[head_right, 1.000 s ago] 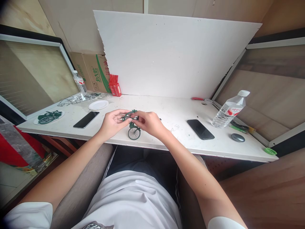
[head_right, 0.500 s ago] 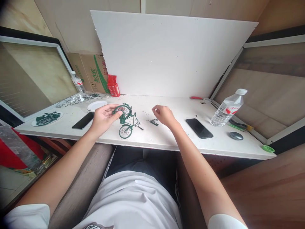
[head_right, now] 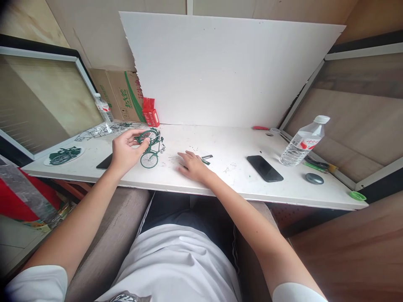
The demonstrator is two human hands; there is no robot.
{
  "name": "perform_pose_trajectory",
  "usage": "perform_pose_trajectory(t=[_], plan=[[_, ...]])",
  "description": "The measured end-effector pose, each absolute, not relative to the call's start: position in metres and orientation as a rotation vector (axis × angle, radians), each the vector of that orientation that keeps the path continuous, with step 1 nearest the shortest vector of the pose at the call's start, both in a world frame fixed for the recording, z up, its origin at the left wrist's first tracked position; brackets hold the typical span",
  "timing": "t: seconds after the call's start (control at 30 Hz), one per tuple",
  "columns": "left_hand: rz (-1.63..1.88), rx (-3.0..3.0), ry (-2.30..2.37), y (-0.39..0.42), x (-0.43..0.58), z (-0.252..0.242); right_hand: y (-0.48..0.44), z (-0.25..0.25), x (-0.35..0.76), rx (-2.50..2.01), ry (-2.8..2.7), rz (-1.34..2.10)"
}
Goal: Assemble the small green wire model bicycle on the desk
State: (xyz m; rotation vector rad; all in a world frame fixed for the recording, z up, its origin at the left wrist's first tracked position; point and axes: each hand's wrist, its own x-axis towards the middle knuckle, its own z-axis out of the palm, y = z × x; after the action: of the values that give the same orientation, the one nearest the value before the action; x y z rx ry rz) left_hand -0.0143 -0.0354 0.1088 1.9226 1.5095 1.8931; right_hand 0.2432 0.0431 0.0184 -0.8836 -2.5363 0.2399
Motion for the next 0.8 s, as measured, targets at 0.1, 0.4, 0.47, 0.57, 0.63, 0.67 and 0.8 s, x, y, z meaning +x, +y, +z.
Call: perform_pose_trajectory(t=[0.1,0.4,0.47,0.57,0.63,0.67,0.8], plan=[[1.887,1.922,1.508,-0.033,-0.017,0.107,0.037,0.014,0.238,-0.819,-2.571,0.311],[1.861,1.894,1.510,-0.024,-0.020,0.097,0.031,0.015,0.233,-0.738,-2.568,0.299],[1.863,1.888,1.509,-0.024,-0.020,0.097,0.030,0.017,0.233,-0.697,-2.529,0.260],[1.856,1.883,1.493,-0.025,-0.019,0.097,0.028,0.021,0.233,-0.648,-2.494,0.212],[1.847,1.880,1.478,-0.026,-0.018,0.097,0.026,0.023,0.230,-0.620,-2.503,0.144],[1.844,1.878,1.475,-0.026,-0.018,0.097,0.023,0.024,0.228,-0.600,-2.518,0.092],[1.841,1.875,1.484,-0.026,-0.019,0.099,0.008,0.023,0.216,-0.495,-2.606,-0.127]])
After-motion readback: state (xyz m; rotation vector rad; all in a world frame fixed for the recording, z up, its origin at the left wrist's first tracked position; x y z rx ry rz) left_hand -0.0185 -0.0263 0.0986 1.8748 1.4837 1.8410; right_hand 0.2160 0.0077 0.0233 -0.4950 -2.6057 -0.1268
